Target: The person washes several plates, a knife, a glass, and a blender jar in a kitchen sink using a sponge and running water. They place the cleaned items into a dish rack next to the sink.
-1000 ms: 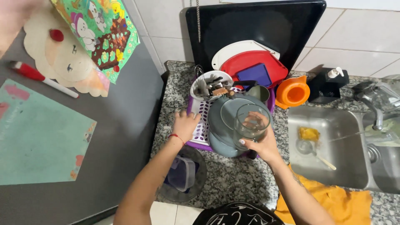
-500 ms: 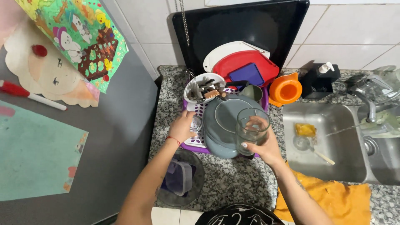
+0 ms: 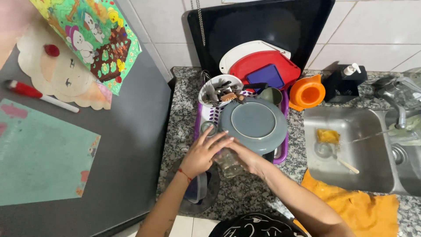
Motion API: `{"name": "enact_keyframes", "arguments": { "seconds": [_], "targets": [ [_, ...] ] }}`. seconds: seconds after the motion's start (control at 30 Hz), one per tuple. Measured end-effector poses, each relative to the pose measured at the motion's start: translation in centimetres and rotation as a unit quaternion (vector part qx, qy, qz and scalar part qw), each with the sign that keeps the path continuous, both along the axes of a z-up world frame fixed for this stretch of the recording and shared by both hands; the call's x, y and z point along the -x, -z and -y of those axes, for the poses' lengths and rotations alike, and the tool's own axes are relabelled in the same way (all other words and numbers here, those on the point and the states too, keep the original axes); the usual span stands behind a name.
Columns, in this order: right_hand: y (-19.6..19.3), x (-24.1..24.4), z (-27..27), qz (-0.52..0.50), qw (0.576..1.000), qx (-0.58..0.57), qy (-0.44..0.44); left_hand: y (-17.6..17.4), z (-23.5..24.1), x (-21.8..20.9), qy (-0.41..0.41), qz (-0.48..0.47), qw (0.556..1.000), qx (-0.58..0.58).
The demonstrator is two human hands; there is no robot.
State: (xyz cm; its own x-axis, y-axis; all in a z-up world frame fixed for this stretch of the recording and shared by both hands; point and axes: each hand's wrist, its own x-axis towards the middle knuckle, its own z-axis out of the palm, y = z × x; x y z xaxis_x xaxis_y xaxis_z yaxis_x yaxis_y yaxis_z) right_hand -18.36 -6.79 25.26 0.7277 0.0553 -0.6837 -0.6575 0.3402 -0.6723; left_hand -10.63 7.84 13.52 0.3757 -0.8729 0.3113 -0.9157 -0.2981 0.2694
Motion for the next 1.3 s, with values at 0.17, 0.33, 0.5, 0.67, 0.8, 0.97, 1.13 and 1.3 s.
{"name": "enact_keyframes", "arguments": {
  "seconds": [0.17,0.33,0.5,0.67,0.8,0.97,1.13,1.3],
  "targets": [
    [10.9,-3.9,1.7,-0.039,0.991,-0.124,0.039,1.7,0.3,-1.8,-0.046,0.012,0.998,0.032],
    [10.0,-5.5,2.4,-0.062,0.992,-0.111,-0.023,3.3,0.6,-3.3,-0.074,-0.056,0.990,0.106],
    [11.6,-7.2,2.9,-0.043,0.995,-0.006,-0.089,2.2,0.0,-4.4,-0.102,-0.209,0.965,0.122],
    [13.2,-9.3,3.2,-0.032,0.991,0.048,-0.121,1.6,1.1,-5.4,-0.141,-0.277,0.945,0.107],
    [14.1,-10.1,3.1,-0.020,0.981,0.124,-0.148,2.3,1.0,-6.4,-0.183,-0.339,0.920,0.068],
    [11.6,-9.6,3.2,0.086,0.929,0.328,-0.149,3.5,0.3,-6.7,-0.188,-0.342,0.918,0.066],
    [9.9,-9.0,2.6,0.294,0.804,0.477,-0.197,5.8,0.1,-7.1,-0.210,-0.344,0.914,0.047],
    [11.6,-9.6,2.0,0.289,0.766,0.536,-0.206,2.6,-0.6,-5.7,-0.216,-0.393,0.893,0.035]
  ]
}}
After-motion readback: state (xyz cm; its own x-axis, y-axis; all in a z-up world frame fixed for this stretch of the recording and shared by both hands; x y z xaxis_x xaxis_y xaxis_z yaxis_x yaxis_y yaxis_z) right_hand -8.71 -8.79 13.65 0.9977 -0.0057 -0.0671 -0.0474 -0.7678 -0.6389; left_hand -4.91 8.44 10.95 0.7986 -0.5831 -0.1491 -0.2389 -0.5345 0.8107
